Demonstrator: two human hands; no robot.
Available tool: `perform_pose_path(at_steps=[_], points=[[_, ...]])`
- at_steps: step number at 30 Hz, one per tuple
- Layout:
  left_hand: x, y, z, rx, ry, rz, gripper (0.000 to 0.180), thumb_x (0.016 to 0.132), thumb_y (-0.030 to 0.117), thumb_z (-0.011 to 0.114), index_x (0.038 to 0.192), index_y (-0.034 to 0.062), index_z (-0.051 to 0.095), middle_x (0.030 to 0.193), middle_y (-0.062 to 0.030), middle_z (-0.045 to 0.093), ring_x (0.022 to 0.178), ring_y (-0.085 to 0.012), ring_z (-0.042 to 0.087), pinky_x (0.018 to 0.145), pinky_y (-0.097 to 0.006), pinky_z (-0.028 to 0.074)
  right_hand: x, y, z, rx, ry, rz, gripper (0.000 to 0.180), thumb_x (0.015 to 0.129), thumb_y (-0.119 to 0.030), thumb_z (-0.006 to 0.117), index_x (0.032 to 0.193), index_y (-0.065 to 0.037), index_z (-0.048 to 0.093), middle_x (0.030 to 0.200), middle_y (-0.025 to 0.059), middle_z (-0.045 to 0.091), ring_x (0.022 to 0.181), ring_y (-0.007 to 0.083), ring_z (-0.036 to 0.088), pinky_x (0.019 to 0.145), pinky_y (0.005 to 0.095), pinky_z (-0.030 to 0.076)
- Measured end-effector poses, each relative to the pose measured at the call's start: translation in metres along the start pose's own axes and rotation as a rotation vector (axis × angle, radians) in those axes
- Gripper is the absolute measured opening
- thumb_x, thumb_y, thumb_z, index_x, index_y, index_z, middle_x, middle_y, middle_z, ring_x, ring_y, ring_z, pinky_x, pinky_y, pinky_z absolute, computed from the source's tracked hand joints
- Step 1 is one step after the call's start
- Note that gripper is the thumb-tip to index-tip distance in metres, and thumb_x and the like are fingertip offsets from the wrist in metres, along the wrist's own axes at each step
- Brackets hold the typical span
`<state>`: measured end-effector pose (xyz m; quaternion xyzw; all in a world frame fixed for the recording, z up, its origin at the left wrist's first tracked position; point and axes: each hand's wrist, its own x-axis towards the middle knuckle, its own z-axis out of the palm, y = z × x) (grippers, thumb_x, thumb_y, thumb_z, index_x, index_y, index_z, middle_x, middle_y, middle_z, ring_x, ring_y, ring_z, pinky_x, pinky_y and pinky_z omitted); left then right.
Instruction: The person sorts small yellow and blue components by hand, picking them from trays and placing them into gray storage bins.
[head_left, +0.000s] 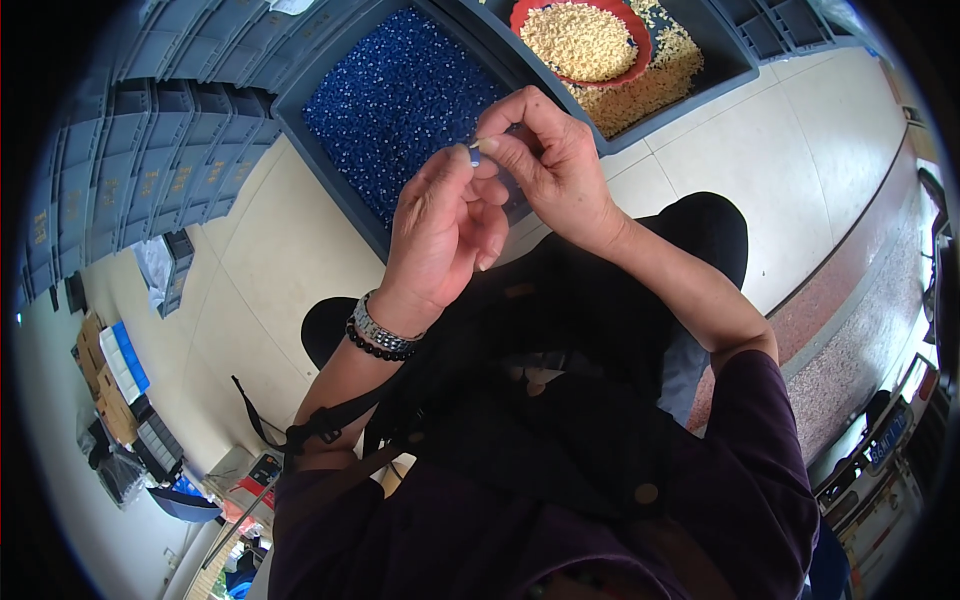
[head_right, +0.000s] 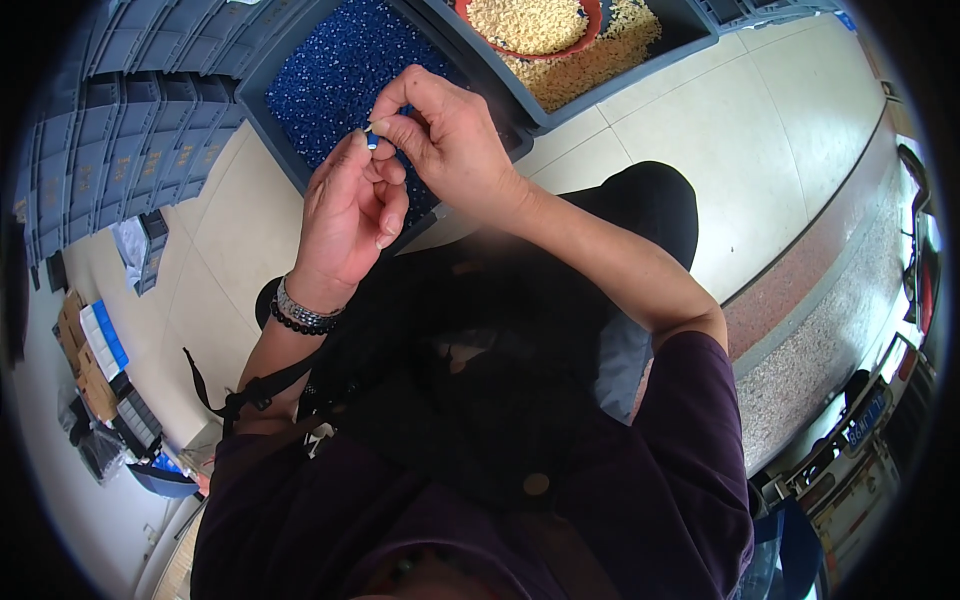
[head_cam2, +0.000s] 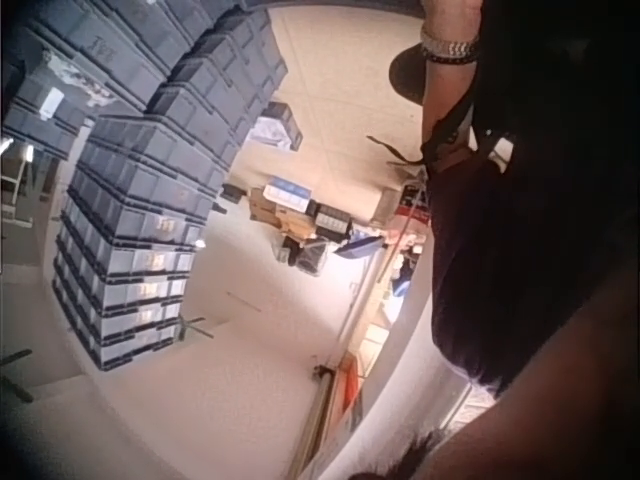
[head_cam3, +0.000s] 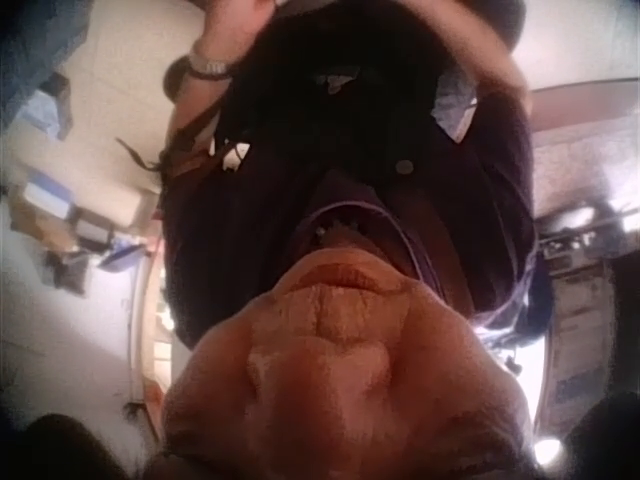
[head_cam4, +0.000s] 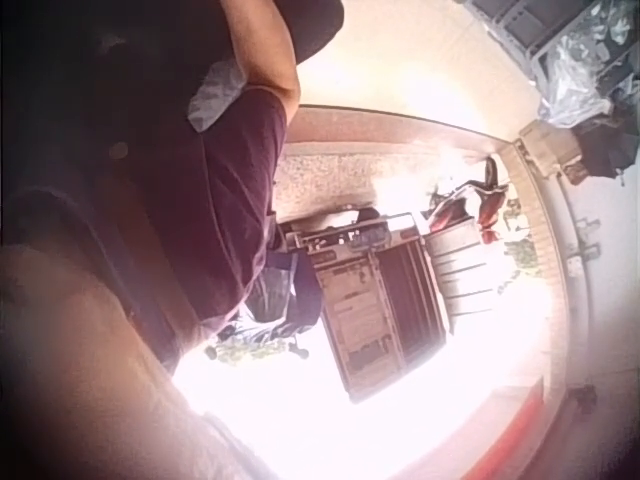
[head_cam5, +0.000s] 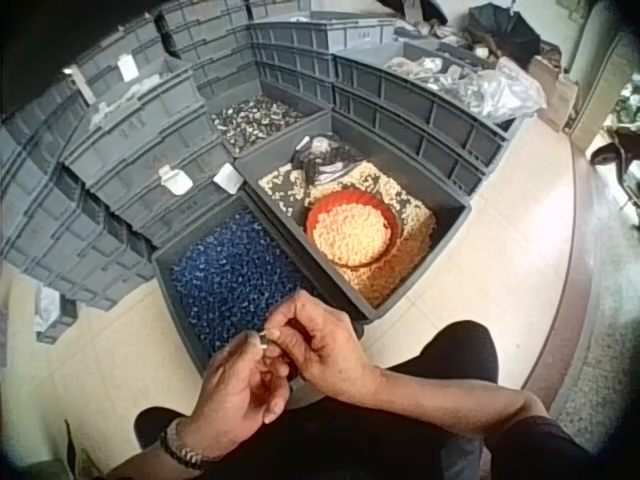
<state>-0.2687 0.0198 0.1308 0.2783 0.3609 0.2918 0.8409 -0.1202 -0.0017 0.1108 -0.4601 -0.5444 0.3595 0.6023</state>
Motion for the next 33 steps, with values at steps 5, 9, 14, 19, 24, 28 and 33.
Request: perform_pose_path(at_steps=[5, 9, 14, 19, 24, 28, 33], points=[[0.004, 0.0, 0.0, -0.014, -0.051, -0.051, 0.031, 0.096, 0.038, 0.051, 0.094, 0.0079, 0.059, 0.076, -0.005, 0.062, 0.047, -0.0143, 0.053, 0.035, -0.023, 0.035, 0.0, 0.003, -0.003, 0.312, 0.015, 0.203, 0.005, 0.09, -0.004, 0.058, 0.089, -0.003, 0.053, 0.077, 0.0051, 0.059, 0.072, 0.0076, 0.061, 0.063, 0.0211, 0.049], [0.006, 0.001, -0.007, 0.02, -0.041, -0.08, 0.032, 0.092, 0.039, 0.057, 0.093, 0.0073, 0.061, 0.076, -0.004, 0.062, 0.046, -0.012, 0.051, 0.036, -0.022, 0.034, 0.004, 0.006, -0.013, 0.07, -0.066, 0.034, 0.005, 0.091, -0.004, 0.057, 0.088, -0.002, 0.053, 0.078, 0.0047, 0.061, 0.074, 0.0078, 0.061, 0.065, 0.0213, 0.049], [0.007, 0.004, -0.013, -0.056, -0.068, -0.087, 0.027, 0.09, 0.033, 0.061, 0.094, 0.0069, 0.062, 0.077, -0.0021, 0.062, 0.048, -0.0089, 0.047, 0.039, -0.02, 0.033, 0.002, 0.002, -0.01, 0.192, -0.06, 0.108, 0.005, 0.089, -0.005, 0.061, 0.089, -0.002, 0.057, 0.081, 0.0023, 0.061, 0.075, 0.006, 0.058, 0.066, 0.0208, 0.049], [0.01, 0.005, -0.014, -0.276, -0.079, -0.022, 0.022, 0.091, 0.029, 0.061, 0.096, 0.0077, 0.063, 0.079, -0.0008, 0.062, 0.054, -0.0062, 0.043, 0.043, -0.017, 0.032, 0.001, -0.006, -0.014, 0.207, 0.038, 0.138, 0.009, 0.087, -0.006, 0.065, 0.091, -0.001, 0.059, 0.082, -0.0004, 0.06, 0.076, 0.0042, 0.057, 0.069, 0.0199, 0.049], [0.013, 0.004, -0.015, -0.385, -0.178, 0.017, 0.019, 0.091, 0.026, 0.059, 0.1, 0.0089, 0.063, 0.083, 0.0003, 0.063, 0.056, -0.0063, 0.041, 0.047, -0.016, 0.032, -0.004, -0.015, -0.012, 0.289, -0.012, 0.177, 0.008, 0.088, -0.006, 0.064, 0.089, 0.0, 0.059, 0.084, 0.0035, 0.064, 0.08, 0.0059, 0.06, 0.072, 0.0212, 0.051], [0.015, -0.002, -0.014, -0.421, -0.2, 0.015, 0.019, 0.091, 0.026, 0.06, 0.1, 0.0093, 0.063, 0.084, 0.0005, 0.062, 0.059, -0.0068, 0.041, 0.048, -0.017, 0.033, -0.006, -0.013, -0.008, 0.292, 0.011, 0.176, 0.009, 0.089, -0.005, 0.062, 0.088, 0.002, 0.057, 0.085, 0.007, 0.066, 0.079, 0.0089, 0.064, 0.073, 0.0228, 0.053], [0.015, -0.009, -0.01, -0.4, -0.21, 0.071, 0.018, 0.09, 0.025, 0.061, 0.099, 0.0102, 0.064, 0.084, 0.0005, 0.06, 0.062, -0.0078, 0.043, 0.051, -0.018, 0.034, -0.01, -0.009, -0.003, 0.375, 0.022, 0.178, 0.01, 0.091, -0.005, 0.059, 0.088, 0.003, 0.056, 0.084, 0.0086, 0.066, 0.075, 0.0107, 0.066, 0.072, 0.0235, 0.053]])
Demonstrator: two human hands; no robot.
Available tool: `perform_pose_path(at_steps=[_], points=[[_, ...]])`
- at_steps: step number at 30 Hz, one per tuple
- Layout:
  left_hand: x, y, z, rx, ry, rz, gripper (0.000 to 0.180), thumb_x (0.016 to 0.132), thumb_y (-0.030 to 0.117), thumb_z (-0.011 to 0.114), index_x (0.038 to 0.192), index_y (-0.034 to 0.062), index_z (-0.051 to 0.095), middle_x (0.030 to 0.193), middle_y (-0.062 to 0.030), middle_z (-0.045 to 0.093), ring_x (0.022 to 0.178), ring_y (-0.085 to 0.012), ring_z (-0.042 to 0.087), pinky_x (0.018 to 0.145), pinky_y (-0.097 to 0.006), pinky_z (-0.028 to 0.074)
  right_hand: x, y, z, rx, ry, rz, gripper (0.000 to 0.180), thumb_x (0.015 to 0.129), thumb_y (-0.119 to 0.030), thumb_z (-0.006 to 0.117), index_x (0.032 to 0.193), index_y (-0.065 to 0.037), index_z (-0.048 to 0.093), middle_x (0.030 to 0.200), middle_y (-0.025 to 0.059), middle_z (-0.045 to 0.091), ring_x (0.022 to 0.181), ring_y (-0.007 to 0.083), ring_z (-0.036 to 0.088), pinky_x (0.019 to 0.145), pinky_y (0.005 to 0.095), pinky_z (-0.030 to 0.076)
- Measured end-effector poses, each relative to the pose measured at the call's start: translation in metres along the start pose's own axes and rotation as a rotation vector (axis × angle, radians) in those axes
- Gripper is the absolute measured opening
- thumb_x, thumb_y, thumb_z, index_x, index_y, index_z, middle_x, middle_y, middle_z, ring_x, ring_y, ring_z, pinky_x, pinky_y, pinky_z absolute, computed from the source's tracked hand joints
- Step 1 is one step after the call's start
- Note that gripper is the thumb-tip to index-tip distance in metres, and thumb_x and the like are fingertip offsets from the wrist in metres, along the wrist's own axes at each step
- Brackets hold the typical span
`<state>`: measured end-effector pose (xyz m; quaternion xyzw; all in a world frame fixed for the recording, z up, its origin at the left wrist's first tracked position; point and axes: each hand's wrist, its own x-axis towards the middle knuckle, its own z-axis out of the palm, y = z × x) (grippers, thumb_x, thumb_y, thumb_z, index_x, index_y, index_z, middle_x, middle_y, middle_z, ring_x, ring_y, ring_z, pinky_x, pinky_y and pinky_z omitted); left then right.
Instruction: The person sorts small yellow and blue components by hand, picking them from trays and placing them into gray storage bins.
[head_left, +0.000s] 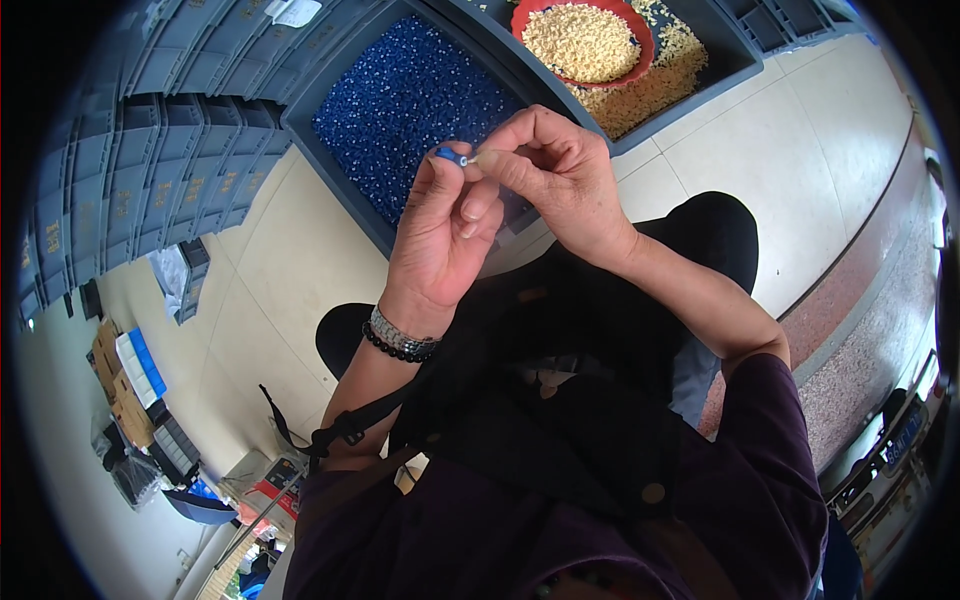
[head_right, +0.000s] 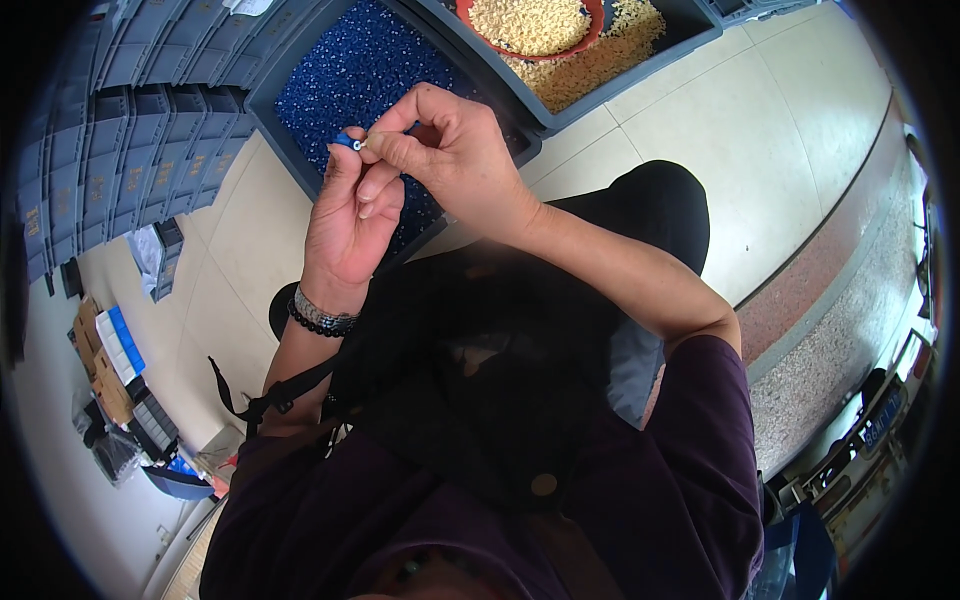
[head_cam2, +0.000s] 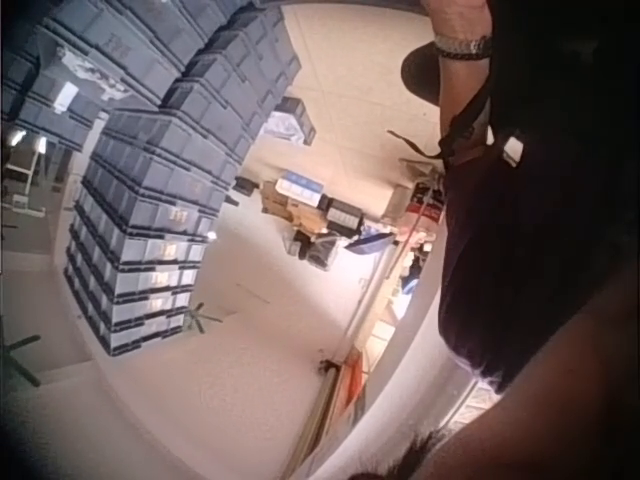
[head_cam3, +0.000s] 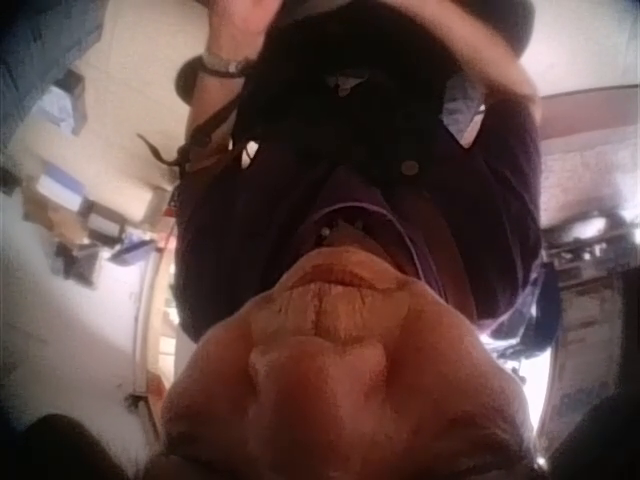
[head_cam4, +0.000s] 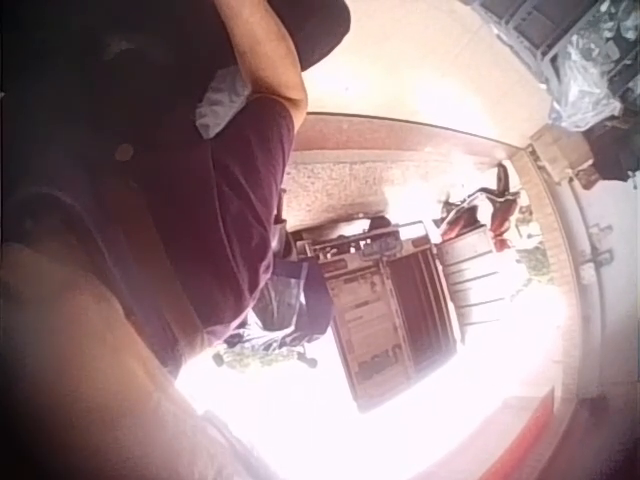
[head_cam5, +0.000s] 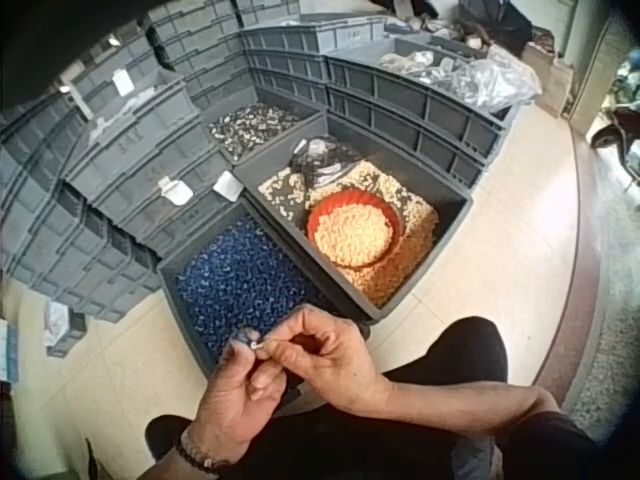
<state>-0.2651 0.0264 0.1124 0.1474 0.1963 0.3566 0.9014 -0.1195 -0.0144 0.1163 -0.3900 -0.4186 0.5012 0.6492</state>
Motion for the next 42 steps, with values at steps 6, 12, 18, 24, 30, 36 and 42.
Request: perform_pose_path(at_steps=[6, 12, 18, 24, 30, 36, 42], points=[[-0.002, -0.002, 0.003, 0.127, 0.031, 0.105, 0.014, 0.089, 0.022, 0.062, 0.098, 0.0111, 0.066, 0.084, 0.0013, 0.061, 0.063, -0.008, 0.045, 0.052, -0.019, 0.035, -0.001, -0.003, 0.003, -0.025, 0.03, -0.001, 0.009, 0.091, -0.005, 0.059, 0.088, 0.003, 0.056, 0.084, 0.0086, 0.066, 0.074, 0.0099, 0.065, 0.07, 0.0232, 0.053], [-0.004, -0.008, 0.007, 0.267, 0.048, 0.252, 0.013, 0.091, 0.018, 0.061, 0.101, 0.0106, 0.064, 0.084, 0.0011, 0.061, 0.062, -0.008, 0.045, 0.052, -0.02, 0.036, -0.002, -0.004, 0.002, -0.066, 0.056, -0.018, 0.007, 0.09, -0.003, 0.059, 0.088, 0.003, 0.056, 0.083, 0.0078, 0.066, 0.074, 0.0078, 0.063, 0.068, 0.0222, 0.052], [-0.004, -0.009, 0.006, 0.564, 0.014, 0.459, 0.009, 0.092, 0.014, 0.06, 0.097, 0.0072, 0.061, 0.072, -0.0011, 0.056, 0.057, -0.0085, 0.047, 0.049, -0.02, 0.035, -0.004, -0.012, 0.001, -0.018, 0.028, 0.061, 0.006, 0.089, -0.002, 0.058, 0.086, 0.003, 0.057, 0.08, 0.007, 0.065, 0.073, 0.0082, 0.061, 0.069, 0.0233, 0.051], [-0.002, -0.006, 0.004, 0.712, -0.048, 0.532, 0.007, 0.092, 0.01, 0.059, 0.096, 0.0043, 0.058, 0.069, -0.0019, 0.054, 0.055, -0.0088, 0.048, 0.046, -0.02, 0.036, -0.004, -0.015, -0.003, 0.106, 0.001, 0.185, 0.007, 0.088, -0.008, 0.062, 0.084, -0.002, 0.06, 0.07, 0.0011, 0.059, 0.052, 0.001, 0.041, 0.045, 0.0167, 0.029], [0.001, -0.008, 0.007, 0.692, -0.069, 0.557, 0.007, 0.091, 0.008, 0.059, 0.094, 0.0021, 0.057, 0.071, -0.0037, 0.054, 0.054, -0.0089, 0.049, 0.046, -0.02, 0.038, -0.003, -0.015, -0.003, 0.131, -0.012, 0.187, 0.008, 0.088, -0.008, 0.062, 0.083, -0.002, 0.059, 0.069, 0.002, 0.059, 0.048, 0.0009, 0.039, 0.043, 0.0164, 0.025], [0.004, -0.009, 0.006, 0.729, 0.011, 0.607, 0.008, 0.091, 0.007, 0.059, 0.095, 0.0003, 0.058, 0.073, -0.004, 0.057, 0.055, -0.0095, 0.05, 0.047, -0.021, 0.04, 0.0, -0.017, -0.002, 0.167, -0.029, 0.183, 0.009, 0.089, -0.006, 0.059, 0.083, -0.001, 0.057, 0.069, 0.0038, 0.06, 0.058, 0.0035, 0.051, 0.049, 0.0184, 0.034], [0.0, 0.0, 0.011, 0.743, 0.009, 0.468, 0.019, 0.091, 0.008, 0.06, 0.107, -0.0015, 0.059, 0.076, -0.005, 0.061, 0.056, -0.0102, 0.053, 0.048, -0.022, 0.042, 0.005, -0.011, -0.013, -0.256, 0.012, -0.036, 0.009, 0.088, -0.007, 0.063, 0.086, 0.001, 0.059, 0.078, 0.0044, 0.063, 0.069, 0.0071, 0.059, 0.061, 0.0217, 0.049]])
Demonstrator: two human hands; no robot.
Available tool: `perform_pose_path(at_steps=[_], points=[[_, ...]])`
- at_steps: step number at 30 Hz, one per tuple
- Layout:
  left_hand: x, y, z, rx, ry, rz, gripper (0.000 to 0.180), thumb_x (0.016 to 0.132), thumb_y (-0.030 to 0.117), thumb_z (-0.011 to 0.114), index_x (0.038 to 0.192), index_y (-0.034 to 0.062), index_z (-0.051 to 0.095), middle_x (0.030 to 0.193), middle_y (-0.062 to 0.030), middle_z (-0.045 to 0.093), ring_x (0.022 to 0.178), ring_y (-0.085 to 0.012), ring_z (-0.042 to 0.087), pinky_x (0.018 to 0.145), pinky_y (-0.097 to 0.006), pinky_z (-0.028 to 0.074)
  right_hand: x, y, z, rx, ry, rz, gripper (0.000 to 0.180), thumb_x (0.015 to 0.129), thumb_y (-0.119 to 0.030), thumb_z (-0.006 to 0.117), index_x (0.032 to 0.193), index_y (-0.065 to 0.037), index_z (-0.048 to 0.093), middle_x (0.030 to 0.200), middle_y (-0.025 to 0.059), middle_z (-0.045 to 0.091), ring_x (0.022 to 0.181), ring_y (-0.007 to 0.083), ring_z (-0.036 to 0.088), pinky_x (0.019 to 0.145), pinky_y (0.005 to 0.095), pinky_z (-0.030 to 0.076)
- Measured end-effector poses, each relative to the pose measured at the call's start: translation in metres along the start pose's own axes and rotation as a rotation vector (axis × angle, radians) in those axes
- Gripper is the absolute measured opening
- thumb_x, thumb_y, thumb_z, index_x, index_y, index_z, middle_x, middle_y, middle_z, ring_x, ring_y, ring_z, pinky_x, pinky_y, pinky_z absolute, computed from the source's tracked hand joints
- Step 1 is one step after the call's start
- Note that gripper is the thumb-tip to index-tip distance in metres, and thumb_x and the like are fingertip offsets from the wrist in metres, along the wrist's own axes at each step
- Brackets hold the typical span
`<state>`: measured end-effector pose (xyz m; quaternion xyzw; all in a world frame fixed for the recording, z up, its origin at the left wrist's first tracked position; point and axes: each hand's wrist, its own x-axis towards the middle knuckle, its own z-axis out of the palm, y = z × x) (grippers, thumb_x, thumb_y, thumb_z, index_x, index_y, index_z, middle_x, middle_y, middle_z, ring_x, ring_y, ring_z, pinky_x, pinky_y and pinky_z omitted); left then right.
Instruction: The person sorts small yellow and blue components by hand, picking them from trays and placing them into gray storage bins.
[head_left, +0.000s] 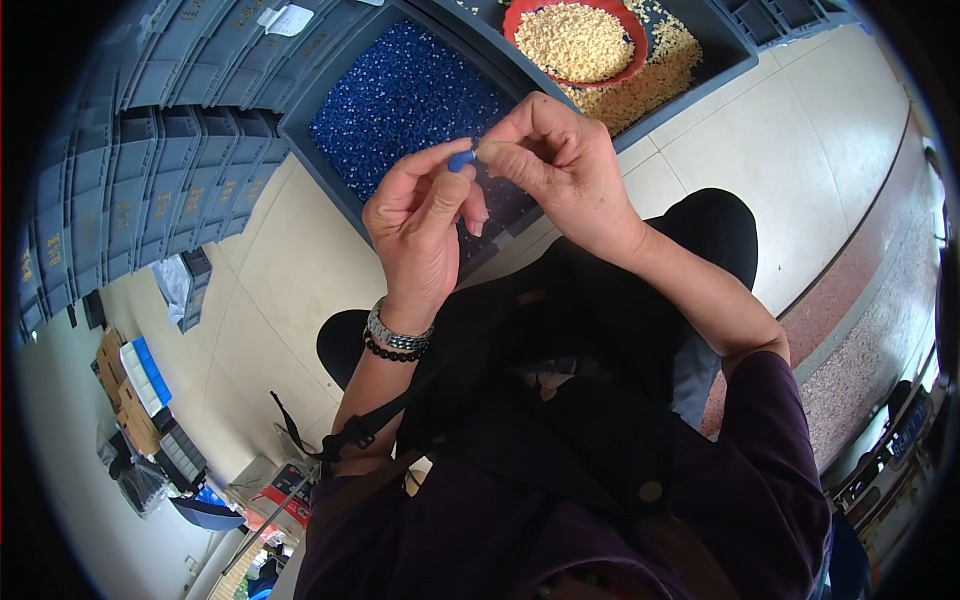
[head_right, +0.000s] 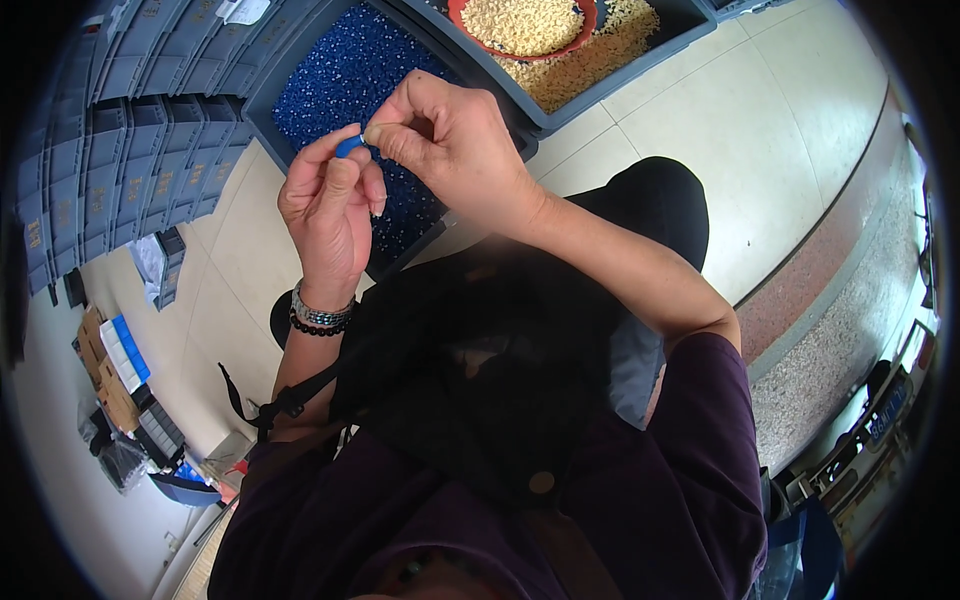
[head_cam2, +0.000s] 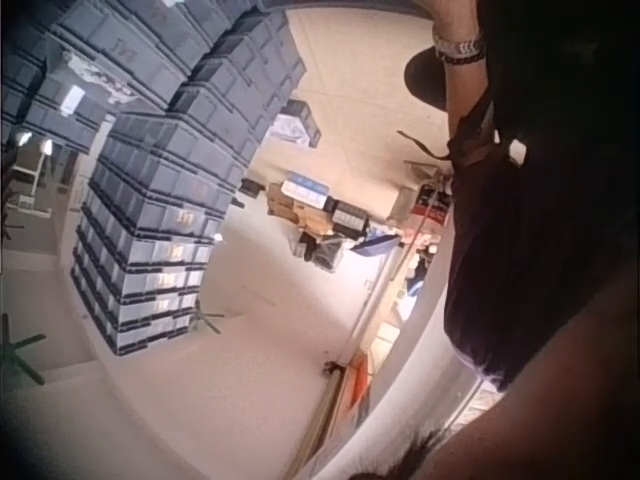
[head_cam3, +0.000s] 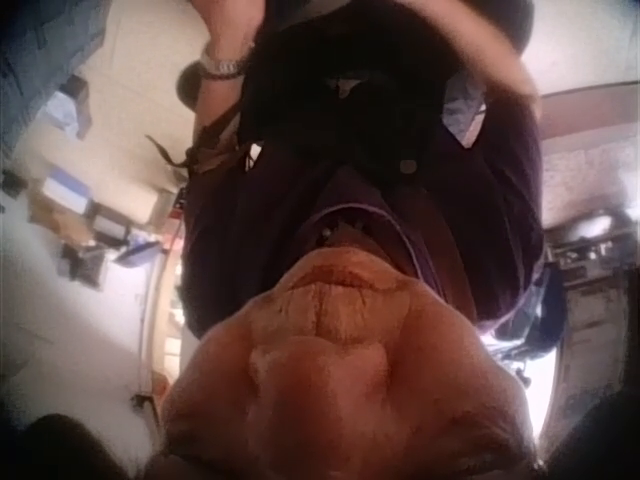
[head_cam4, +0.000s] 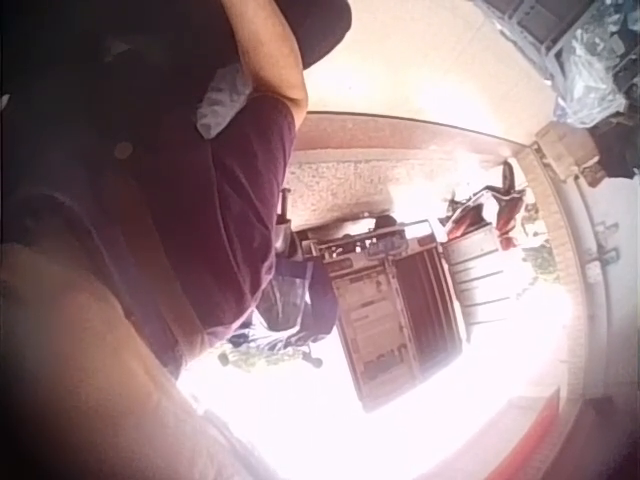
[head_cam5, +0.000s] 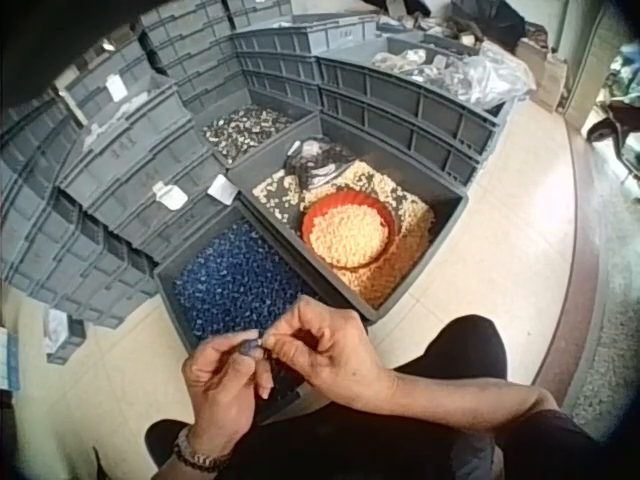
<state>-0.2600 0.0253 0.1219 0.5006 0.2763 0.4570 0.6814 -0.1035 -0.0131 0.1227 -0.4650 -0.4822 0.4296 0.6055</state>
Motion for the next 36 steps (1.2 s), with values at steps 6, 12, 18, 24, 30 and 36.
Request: perform_pose_path(at_steps=[6, 12, 18, 24, 30, 36], points=[[-0.003, 0.008, 0.003, 0.006, 0.036, -0.046, 0.02, 0.091, 0.007, 0.059, 0.108, -0.0024, 0.059, 0.078, -0.0057, 0.062, 0.057, -0.009, 0.054, 0.048, -0.021, 0.042, 0.004, 0.004, 0.0, -0.312, 0.045, -0.194, 0.008, 0.083, -0.006, 0.068, 0.083, -0.001, 0.062, 0.077, 0.0063, 0.063, 0.068, 0.0132, 0.061, 0.059, 0.0243, 0.049], [-0.005, 0.005, 0.003, 0.059, 0.043, -0.007, 0.017, 0.092, 0.005, 0.057, 0.107, -0.0029, 0.059, 0.077, -0.0066, 0.062, 0.057, -0.009, 0.054, 0.048, -0.02, 0.042, 0.008, 0.006, -0.004, -0.432, 0.062, -0.455, 0.009, 0.08, -0.007, 0.069, 0.08, -0.002, 0.061, 0.075, 0.0075, 0.062, 0.063, 0.0209, 0.061, 0.054, 0.0278, 0.049], [-0.008, 0.004, 0.007, -0.033, 0.058, -0.074, 0.016, 0.091, 0.006, 0.058, 0.104, -0.0029, 0.06, 0.077, -0.0069, 0.062, 0.054, -0.0097, 0.053, 0.046, -0.021, 0.042, 0.009, 0.01, -0.011, -0.534, -0.07, -0.626, 0.012, 0.078, -0.001, 0.069, 0.085, -0.001, 0.059, 0.079, 0.008, 0.061, 0.07, 0.0212, 0.062, 0.059, 0.0278, 0.051], [-0.012, 0.001, 0.006, -0.116, 0.065, -0.155, 0.013, 0.09, 0.006, 0.059, 0.101, -0.0017, 0.061, 0.077, -0.0062, 0.063, 0.053, -0.0105, 0.054, 0.045, -0.022, 0.042, 0.011, 0.017, -0.009, -0.521, -0.077, -0.685, 0.012, 0.078, -0.003, 0.067, 0.08, -0.003, 0.055, 0.075, 0.0056, 0.056, 0.064, 0.0205, 0.06, 0.05, 0.0278, 0.049], [-0.015, -0.002, 0.004, -0.173, 0.081, -0.185, 0.011, 0.091, 0.005, 0.057, 0.099, -0.0007, 0.062, 0.076, -0.0057, 0.063, 0.054, -0.0107, 0.055, 0.045, -0.023, 0.042, 0.009, 0.02, -0.006, -0.483, -0.089, -0.683, 0.011, 0.078, -0.002, 0.066, 0.08, -0.003, 0.056, 0.074, 0.0065, 0.056, 0.065, 0.0207, 0.06, 0.051, 0.0275, 0.049], [-0.013, 0.001, 0.005, -0.205, 0.048, -0.184, 0.012, 0.091, 0.006, 0.057, 0.099, -0.0004, 0.063, 0.079, -0.0064, 0.064, 0.054, -0.0108, 0.055, 0.045, -0.023, 0.042, 0.008, 0.018, -0.006, -0.451, -0.082, -0.653, 0.01, 0.079, -0.002, 0.066, 0.08, -0.002, 0.056, 0.076, 0.0073, 0.058, 0.066, 0.0227, 0.061, 0.054, 0.0279, 0.05]])
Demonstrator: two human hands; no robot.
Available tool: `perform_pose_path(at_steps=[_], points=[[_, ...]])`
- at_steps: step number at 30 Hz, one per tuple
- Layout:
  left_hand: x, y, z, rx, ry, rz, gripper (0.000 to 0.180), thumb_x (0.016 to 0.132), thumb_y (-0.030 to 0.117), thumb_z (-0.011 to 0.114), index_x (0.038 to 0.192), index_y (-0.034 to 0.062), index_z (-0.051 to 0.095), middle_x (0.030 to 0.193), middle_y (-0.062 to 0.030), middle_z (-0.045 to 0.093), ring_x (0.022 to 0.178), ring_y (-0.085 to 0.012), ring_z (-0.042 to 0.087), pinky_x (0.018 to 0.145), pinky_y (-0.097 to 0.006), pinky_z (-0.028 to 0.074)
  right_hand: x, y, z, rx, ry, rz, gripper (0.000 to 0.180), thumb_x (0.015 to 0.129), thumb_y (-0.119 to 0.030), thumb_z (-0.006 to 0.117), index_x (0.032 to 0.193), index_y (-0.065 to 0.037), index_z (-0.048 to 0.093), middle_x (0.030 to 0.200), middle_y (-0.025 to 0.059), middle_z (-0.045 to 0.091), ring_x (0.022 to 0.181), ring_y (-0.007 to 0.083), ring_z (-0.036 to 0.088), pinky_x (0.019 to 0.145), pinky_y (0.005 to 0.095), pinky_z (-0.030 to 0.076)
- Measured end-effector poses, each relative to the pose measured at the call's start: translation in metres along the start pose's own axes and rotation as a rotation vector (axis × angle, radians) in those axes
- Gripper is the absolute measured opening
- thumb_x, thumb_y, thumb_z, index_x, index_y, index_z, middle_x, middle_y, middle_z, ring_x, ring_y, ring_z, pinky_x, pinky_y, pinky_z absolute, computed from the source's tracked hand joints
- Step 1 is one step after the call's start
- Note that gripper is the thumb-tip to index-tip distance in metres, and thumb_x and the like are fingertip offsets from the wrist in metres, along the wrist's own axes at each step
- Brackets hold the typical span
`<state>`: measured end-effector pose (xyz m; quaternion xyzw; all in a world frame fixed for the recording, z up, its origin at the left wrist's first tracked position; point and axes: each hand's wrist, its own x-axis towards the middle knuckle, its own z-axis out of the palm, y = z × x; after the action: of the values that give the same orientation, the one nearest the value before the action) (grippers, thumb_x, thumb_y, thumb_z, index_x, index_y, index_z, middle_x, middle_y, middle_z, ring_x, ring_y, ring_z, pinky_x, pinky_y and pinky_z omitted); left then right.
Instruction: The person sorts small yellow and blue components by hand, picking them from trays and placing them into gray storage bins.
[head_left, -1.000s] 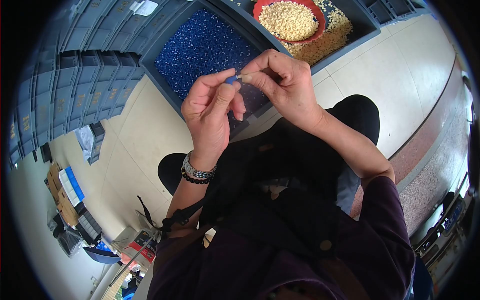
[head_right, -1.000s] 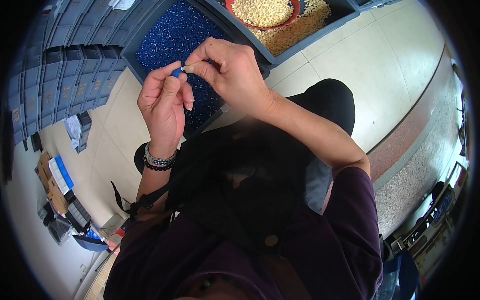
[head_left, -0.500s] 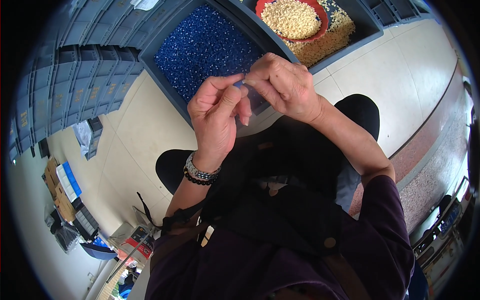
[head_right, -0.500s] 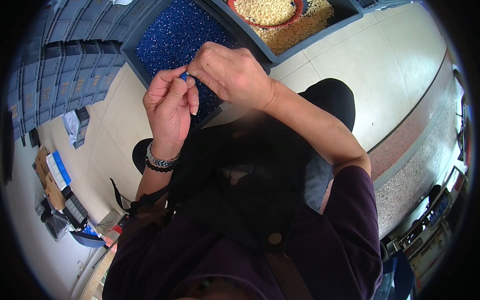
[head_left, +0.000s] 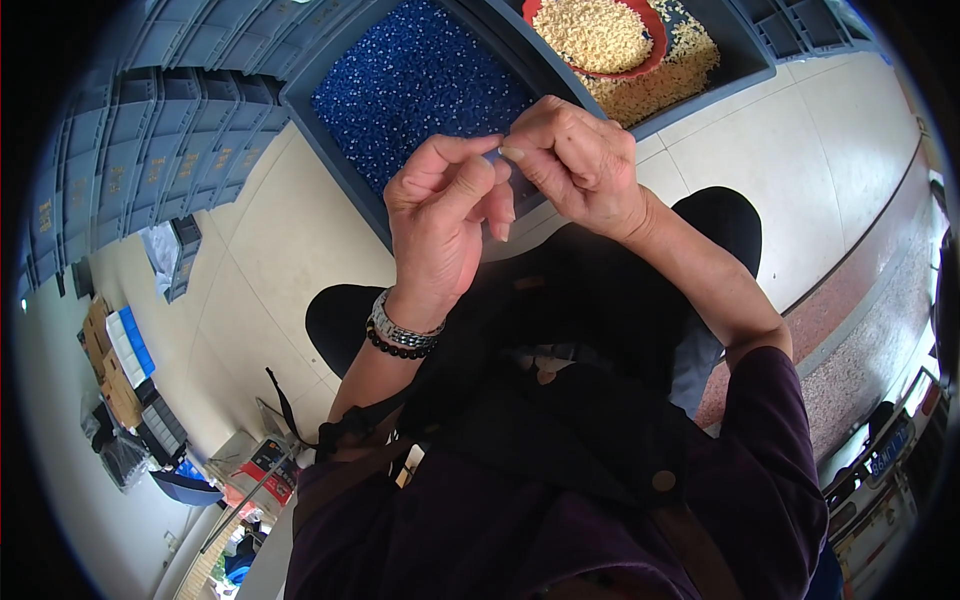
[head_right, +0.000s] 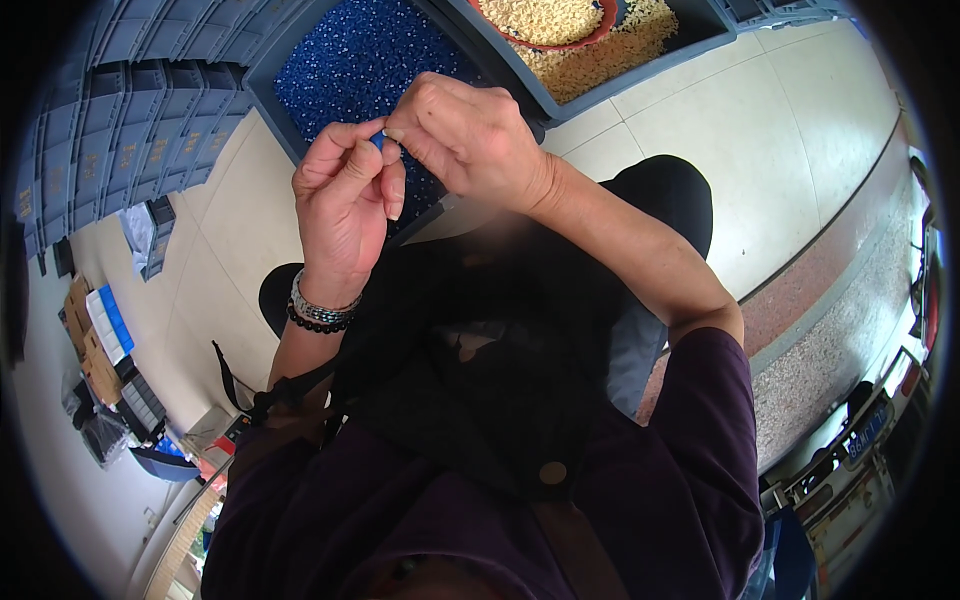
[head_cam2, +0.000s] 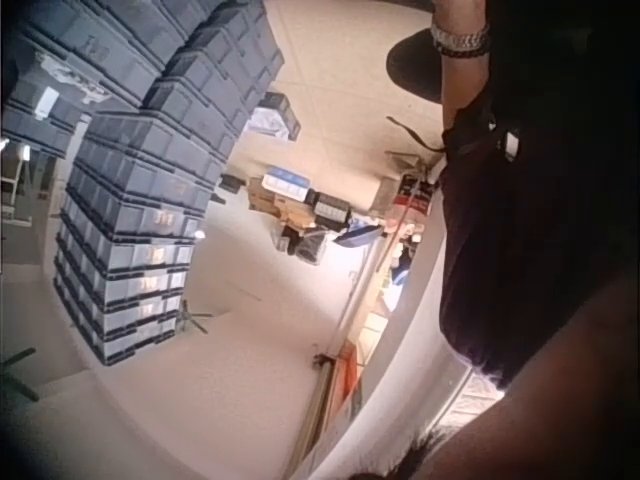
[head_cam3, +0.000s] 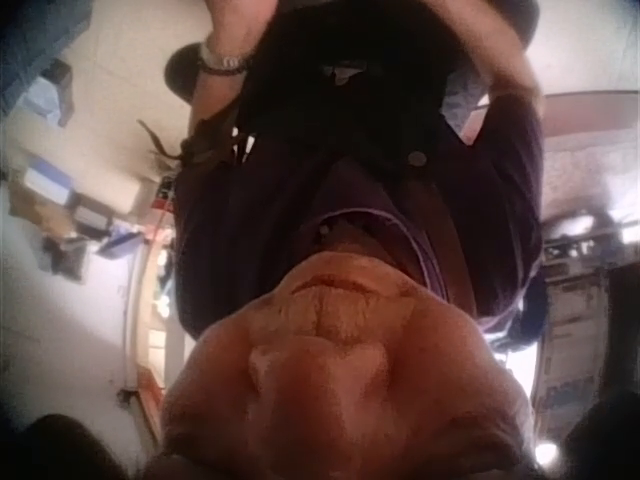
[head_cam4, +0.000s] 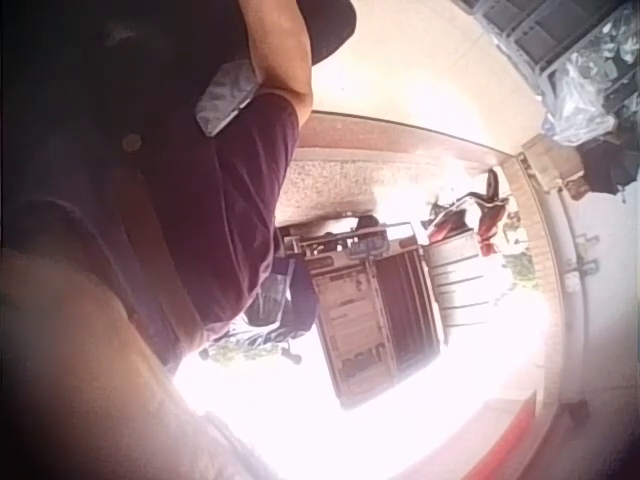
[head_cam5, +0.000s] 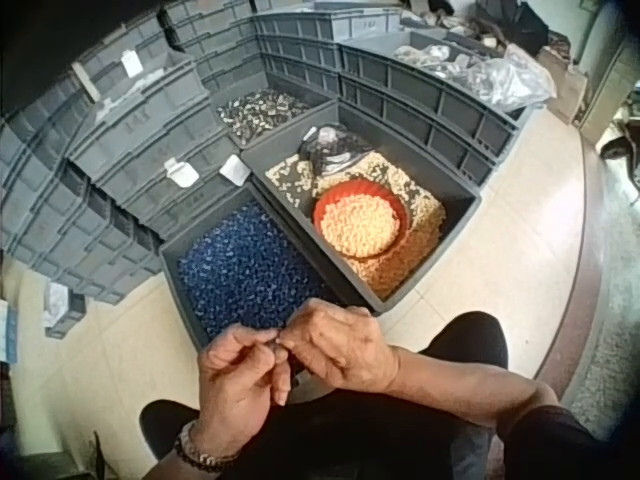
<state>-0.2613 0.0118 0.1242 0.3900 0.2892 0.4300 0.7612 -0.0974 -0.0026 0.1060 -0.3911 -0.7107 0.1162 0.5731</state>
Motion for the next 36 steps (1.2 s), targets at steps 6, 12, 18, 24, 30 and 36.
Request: perform_pose_path(at_steps=[6, 12, 18, 24, 30, 36], points=[[-0.002, 0.014, 0.009, 0.024, 0.144, -0.1, 0.016, 0.091, 0.012, 0.059, 0.099, -0.0014, 0.063, 0.077, -0.0072, 0.065, 0.051, -0.012, 0.055, 0.042, -0.023, 0.041, 0.002, 0.0, 0.0, 0.133, 0.0, 0.245, 0.007, 0.081, -0.004, 0.067, 0.082, -0.001, 0.06, 0.075, 0.0091, 0.062, 0.066, 0.0215, 0.063, 0.059, 0.0275, 0.051], [-0.001, 0.017, 0.007, 0.007, 0.218, -0.173, 0.022, 0.092, 0.02, 0.06, 0.095, -0.0018, 0.062, 0.076, -0.0078, 0.066, 0.048, -0.0127, 0.054, 0.04, -0.023, 0.039, 0.002, -0.001, 0.004, 0.339, -0.006, 0.527, 0.008, 0.084, -0.007, 0.066, 0.086, 0.0, 0.064, 0.075, 0.0056, 0.065, 0.068, 0.0109, 0.062, 0.06, 0.0259, 0.05], [-0.002, 0.016, 0.004, 0.008, 0.232, -0.167, 0.025, 0.092, 0.024, 0.06, 0.091, -0.0007, 0.062, 0.075, -0.0073, 0.066, 0.046, -0.0123, 0.053, 0.039, -0.023, 0.038, 0.004, -0.001, 0.004, 0.4, -0.049, 0.587, 0.007, 0.085, -0.007, 0.066, 0.086, 0.0, 0.065, 0.075, 0.0051, 0.065, 0.069, 0.0094, 0.061, 0.062, 0.0236, 0.049], [-0.005, 0.013, 0.0, -0.006, 0.24, -0.169, 0.027, 0.092, 0.026, 0.06, 0.091, -0.0008, 0.063, 0.074, -0.0065, 0.066, 0.047, -0.0118, 0.053, 0.04, -0.023, 0.038, 0.0, -0.002, 0.003, 0.426, -0.139, 0.626, 0.009, 0.089, -0.009, 0.061, 0.09, 0.0, 0.063, 0.081, 0.002, 0.064, 0.077, 0.0066, 0.06, 0.071, 0.0211, 0.05], [-0.003, 0.013, -0.002, 0.022, 0.258, -0.138, 0.027, 0.092, 0.026, 0.06, 0.09, -0.0004, 0.063, 0.074, -0.0058, 0.067, 0.047, -0.0114, 0.053, 0.04, -0.023, 0.038, 0.0, 0.001, 0.004, 0.439, -0.15, 0.632, 0.012, 0.091, -0.011, 0.059, 0.091, 0.0, 0.063, 0.082, 0.0028, 0.063, 0.076, 0.0085, 0.06, 0.07, 0.022, 0.049], [0.001, 0.011, -0.008, 0.028, 0.273, -0.126, 0.029, 0.093, 0.027, 0.058, 0.098, -0.0018, 0.063, 0.077, -0.0068, 0.068, 0.052, -0.0116, 0.052, 0.041, -0.021, 0.037, 0.001, 0.006, 0.01, 0.453, -0.148, 0.598, 0.012, 0.09, -0.012, 0.061, 0.09, 0.0, 0.063, 0.078, 0.0031, 0.063, 0.073, 0.0091, 0.06, 0.067, 0.0233, 0.049]])
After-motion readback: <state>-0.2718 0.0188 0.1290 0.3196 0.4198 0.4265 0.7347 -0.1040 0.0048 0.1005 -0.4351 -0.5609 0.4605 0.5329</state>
